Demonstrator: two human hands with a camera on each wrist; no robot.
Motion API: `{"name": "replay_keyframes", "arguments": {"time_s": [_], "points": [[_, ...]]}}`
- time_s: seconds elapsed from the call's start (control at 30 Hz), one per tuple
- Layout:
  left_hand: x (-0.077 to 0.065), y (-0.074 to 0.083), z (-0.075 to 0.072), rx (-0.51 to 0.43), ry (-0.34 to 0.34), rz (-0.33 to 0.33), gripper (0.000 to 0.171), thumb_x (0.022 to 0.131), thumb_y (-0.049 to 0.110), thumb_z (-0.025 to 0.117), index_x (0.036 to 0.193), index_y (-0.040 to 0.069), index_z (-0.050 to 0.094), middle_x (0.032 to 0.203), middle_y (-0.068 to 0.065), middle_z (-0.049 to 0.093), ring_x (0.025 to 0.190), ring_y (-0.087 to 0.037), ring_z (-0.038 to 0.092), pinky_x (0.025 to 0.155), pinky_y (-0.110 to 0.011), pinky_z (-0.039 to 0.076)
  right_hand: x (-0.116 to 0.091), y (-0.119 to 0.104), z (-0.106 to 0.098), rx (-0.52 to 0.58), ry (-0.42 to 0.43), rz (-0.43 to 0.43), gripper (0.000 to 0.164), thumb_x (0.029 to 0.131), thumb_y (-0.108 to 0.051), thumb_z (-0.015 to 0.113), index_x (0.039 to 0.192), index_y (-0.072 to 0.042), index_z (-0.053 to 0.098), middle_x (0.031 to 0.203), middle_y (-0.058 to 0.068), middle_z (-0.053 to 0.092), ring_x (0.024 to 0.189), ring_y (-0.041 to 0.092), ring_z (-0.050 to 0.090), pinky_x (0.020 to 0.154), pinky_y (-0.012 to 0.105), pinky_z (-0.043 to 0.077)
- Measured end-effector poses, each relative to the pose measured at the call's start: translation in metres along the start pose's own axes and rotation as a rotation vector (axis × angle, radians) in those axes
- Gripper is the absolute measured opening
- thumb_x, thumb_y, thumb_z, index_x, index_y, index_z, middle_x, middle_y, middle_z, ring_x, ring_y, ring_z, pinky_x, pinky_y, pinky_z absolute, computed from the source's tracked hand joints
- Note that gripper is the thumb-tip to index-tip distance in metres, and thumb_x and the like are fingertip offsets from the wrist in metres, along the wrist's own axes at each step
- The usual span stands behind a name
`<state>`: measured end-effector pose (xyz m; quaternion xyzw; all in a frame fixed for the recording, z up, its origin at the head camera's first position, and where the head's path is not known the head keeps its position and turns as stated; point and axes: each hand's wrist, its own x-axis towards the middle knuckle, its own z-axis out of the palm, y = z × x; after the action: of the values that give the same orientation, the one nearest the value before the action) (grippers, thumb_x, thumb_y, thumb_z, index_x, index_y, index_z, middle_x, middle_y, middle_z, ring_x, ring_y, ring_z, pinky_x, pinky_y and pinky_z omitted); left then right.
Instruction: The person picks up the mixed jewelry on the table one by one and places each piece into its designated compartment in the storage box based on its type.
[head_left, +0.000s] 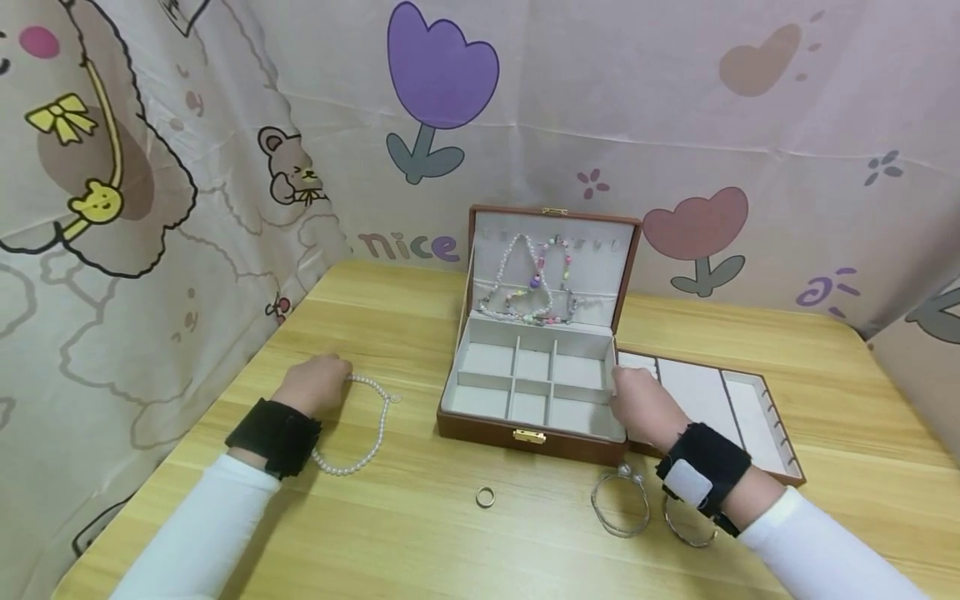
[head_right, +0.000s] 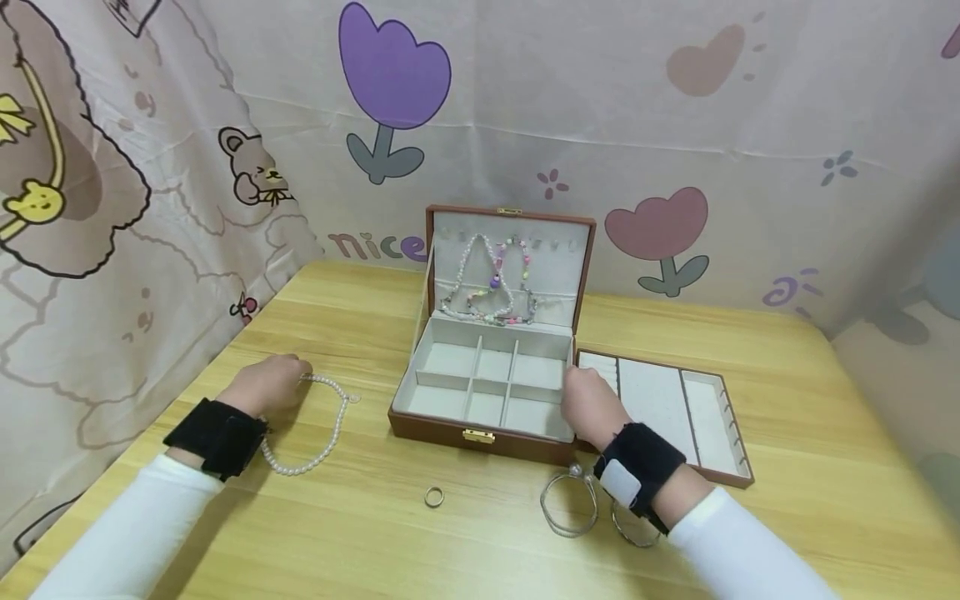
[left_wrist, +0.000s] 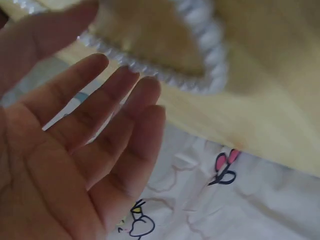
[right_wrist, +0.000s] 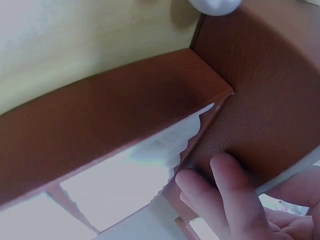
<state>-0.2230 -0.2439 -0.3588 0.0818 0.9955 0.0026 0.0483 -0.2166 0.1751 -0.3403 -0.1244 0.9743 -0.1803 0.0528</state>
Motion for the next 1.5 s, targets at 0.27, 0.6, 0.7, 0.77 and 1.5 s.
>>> {"name": "replay_keyframes", "arguments": {"time_s": [0.27,0.6,0.7,0.77,1.5], "points": [[0.004,-0.014,0.009,0.001,-0.008,-0.016,0.013,0.086,-0.001,0.048,0.081,0.005,0.059,0.086,-0.015,0.064,0.08,-0.03,0.062,0.06,-0.046,0.052,0.005,0.002,-0.006,0.039,-0.028,0.022,0.014,0.081,0.002,0.059,0.093,0.008,0.061,0.065,0.007,0.053,0.054,0.013,0.045,0.046,0.022,0.037],[0.012,-0.019,-0.004,-0.419,0.014,0.099,0.009,0.091,0.003,0.039,0.095,-0.003,0.044,0.078,-0.011,0.05,0.07,-0.019,0.049,0.061,-0.029,0.043,0.004,-0.001,-0.007,0.032,-0.05,0.056,0.021,0.08,0.003,0.059,0.099,0.01,0.06,0.077,0.013,0.062,0.059,0.016,0.049,0.05,0.023,0.04],[0.012,-0.016,-0.008,-0.504,0.038,0.122,0.012,0.094,0.003,0.037,0.1,-0.003,0.045,0.082,-0.013,0.053,0.073,-0.018,0.052,0.062,-0.027,0.044,0.004,-0.002,-0.006,0.024,-0.048,0.055,0.021,0.08,0.003,0.059,0.1,0.01,0.06,0.077,0.013,0.062,0.059,0.016,0.05,0.049,0.023,0.04],[0.012,-0.013,-0.009,-0.542,0.051,0.124,0.014,0.095,0.004,0.037,0.103,-0.003,0.047,0.086,-0.016,0.055,0.074,-0.019,0.055,0.062,-0.026,0.046,0.004,-0.002,-0.006,0.022,-0.047,0.054,0.021,0.08,0.003,0.059,0.099,0.009,0.061,0.077,0.012,0.062,0.059,0.016,0.05,0.049,0.023,0.04],[0.002,0.022,-0.056,-0.46,0.19,0.216,0.016,0.089,0.015,0.056,0.099,0.004,0.064,0.09,-0.011,0.067,0.081,-0.021,0.062,0.07,-0.037,0.052,0.003,0.0,-0.005,0.007,-0.042,0.04,0.023,0.079,0.003,0.059,0.101,0.01,0.061,0.076,0.013,0.062,0.058,0.016,0.049,0.05,0.022,0.04]]}}
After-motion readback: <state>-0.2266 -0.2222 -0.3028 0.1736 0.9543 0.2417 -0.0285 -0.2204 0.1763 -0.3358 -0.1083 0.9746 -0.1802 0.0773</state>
